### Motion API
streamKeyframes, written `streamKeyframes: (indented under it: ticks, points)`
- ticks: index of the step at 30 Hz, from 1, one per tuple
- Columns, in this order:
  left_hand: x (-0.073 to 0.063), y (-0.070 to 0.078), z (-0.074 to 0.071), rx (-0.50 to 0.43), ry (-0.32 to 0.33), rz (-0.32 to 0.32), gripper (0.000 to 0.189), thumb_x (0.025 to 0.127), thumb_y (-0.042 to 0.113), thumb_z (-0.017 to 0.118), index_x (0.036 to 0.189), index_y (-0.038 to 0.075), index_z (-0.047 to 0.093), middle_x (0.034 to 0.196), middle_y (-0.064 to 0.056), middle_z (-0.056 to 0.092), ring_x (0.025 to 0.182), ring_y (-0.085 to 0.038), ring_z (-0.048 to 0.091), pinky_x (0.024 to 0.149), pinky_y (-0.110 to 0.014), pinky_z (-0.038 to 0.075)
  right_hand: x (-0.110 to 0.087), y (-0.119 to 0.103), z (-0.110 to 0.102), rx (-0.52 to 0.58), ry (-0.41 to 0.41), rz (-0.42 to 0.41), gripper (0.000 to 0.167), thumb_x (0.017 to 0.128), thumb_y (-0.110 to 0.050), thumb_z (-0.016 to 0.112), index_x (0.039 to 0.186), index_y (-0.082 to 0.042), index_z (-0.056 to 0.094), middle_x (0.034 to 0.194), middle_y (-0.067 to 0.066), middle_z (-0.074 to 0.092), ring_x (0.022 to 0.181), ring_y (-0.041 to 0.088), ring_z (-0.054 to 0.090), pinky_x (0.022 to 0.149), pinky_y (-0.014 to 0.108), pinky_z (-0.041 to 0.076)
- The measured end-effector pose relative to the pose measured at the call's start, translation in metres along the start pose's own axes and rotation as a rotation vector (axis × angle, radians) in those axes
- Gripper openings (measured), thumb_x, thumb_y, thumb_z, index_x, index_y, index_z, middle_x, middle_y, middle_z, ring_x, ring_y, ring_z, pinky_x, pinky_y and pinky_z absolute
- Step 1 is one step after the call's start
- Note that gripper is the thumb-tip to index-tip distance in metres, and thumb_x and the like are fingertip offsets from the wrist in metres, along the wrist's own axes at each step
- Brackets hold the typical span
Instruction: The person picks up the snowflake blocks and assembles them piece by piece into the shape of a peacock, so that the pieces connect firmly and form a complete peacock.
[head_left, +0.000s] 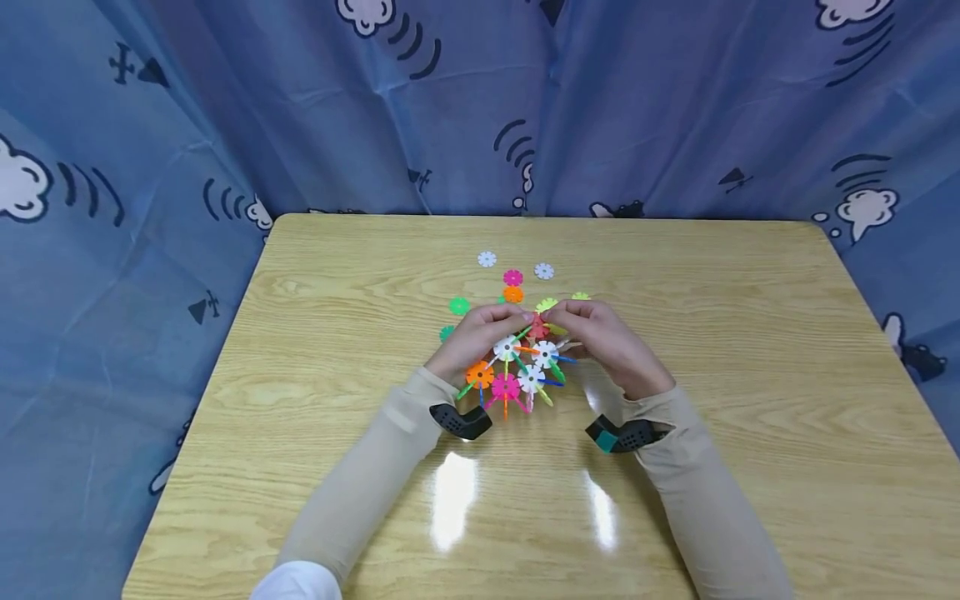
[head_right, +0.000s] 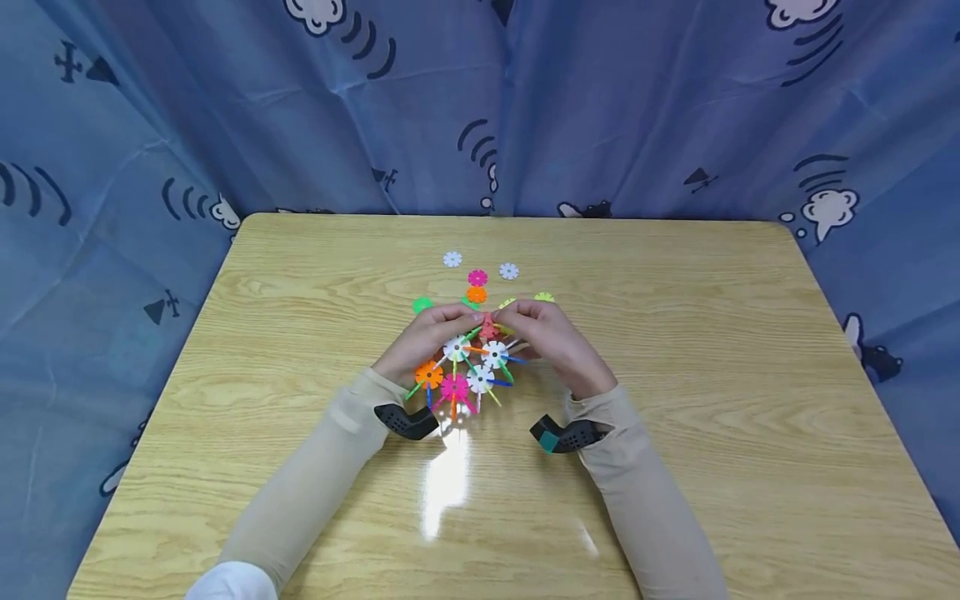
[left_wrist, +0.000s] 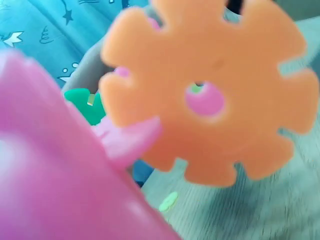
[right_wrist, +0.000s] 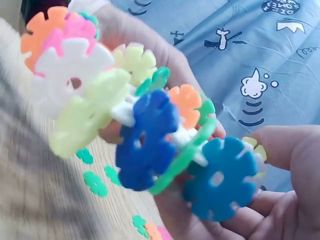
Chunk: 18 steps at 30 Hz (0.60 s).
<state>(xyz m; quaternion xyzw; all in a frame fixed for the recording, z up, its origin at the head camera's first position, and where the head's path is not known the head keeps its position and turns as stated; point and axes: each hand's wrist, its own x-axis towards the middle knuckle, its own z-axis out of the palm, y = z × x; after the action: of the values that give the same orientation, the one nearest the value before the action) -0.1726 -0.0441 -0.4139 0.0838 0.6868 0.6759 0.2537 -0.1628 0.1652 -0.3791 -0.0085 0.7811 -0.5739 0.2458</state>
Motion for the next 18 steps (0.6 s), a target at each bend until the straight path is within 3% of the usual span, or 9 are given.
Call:
streamKeyframes:
  ticks: [3,6,10,13,18]
  points:
    - [0.001,-0.002,0.0,-0.036,0.007,-0.04,0.035,0.103,0.037,0.054,0.123,0.011,0.068,0.129,-0.001,0.063,0.119,-0.012,0.055,0.096,-0.031,0.043,0.002,0.003,-0.001,0.041,0.01,0.02,0.031,0.102,-0.033,0.055,0.102,-0.003,0.063,0.108,0.003,0.057,0.089,0.017,0.062,0.083,0.035,0.055]
    - [0.001,-0.002,-0.002,-0.074,0.021,-0.067,0.039,0.104,0.036,0.049,0.125,0.007,0.065,0.131,-0.007,0.06,0.121,-0.02,0.053,0.1,-0.036,0.041,0.003,0.006,-0.004,0.084,0.039,0.014,0.036,0.104,-0.031,0.05,0.116,0.002,0.06,0.113,0.001,0.055,0.09,0.014,0.061,0.082,0.029,0.054]
    - [0.002,0.0,-0.007,-0.11,-0.036,-0.106,0.036,0.103,0.031,0.05,0.121,0.003,0.064,0.124,-0.005,0.058,0.117,-0.021,0.05,0.105,-0.036,0.039,0.002,0.008,-0.011,0.15,0.091,-0.007,0.041,0.106,-0.03,0.047,0.128,0.004,0.055,0.111,-0.003,0.058,0.089,0.008,0.06,0.08,0.024,0.053]
    - [0.002,0.0,-0.009,-0.097,-0.092,-0.106,0.028,0.103,0.027,0.052,0.114,0.006,0.066,0.119,-0.001,0.058,0.122,-0.021,0.049,0.112,-0.042,0.036,0.001,0.007,-0.014,0.166,0.108,-0.019,0.04,0.106,-0.03,0.048,0.128,0.003,0.055,0.107,-0.005,0.059,0.087,0.006,0.06,0.079,0.024,0.053]
    - [0.001,0.001,-0.009,-0.055,-0.079,-0.071,0.016,0.102,0.028,0.056,0.099,0.017,0.066,0.12,0.002,0.06,0.133,-0.023,0.046,0.118,-0.056,0.028,-0.001,0.004,-0.017,0.111,0.086,-0.034,0.036,0.105,-0.032,0.048,0.121,-0.001,0.058,0.116,-0.003,0.056,0.097,0.01,0.06,0.089,0.032,0.053]
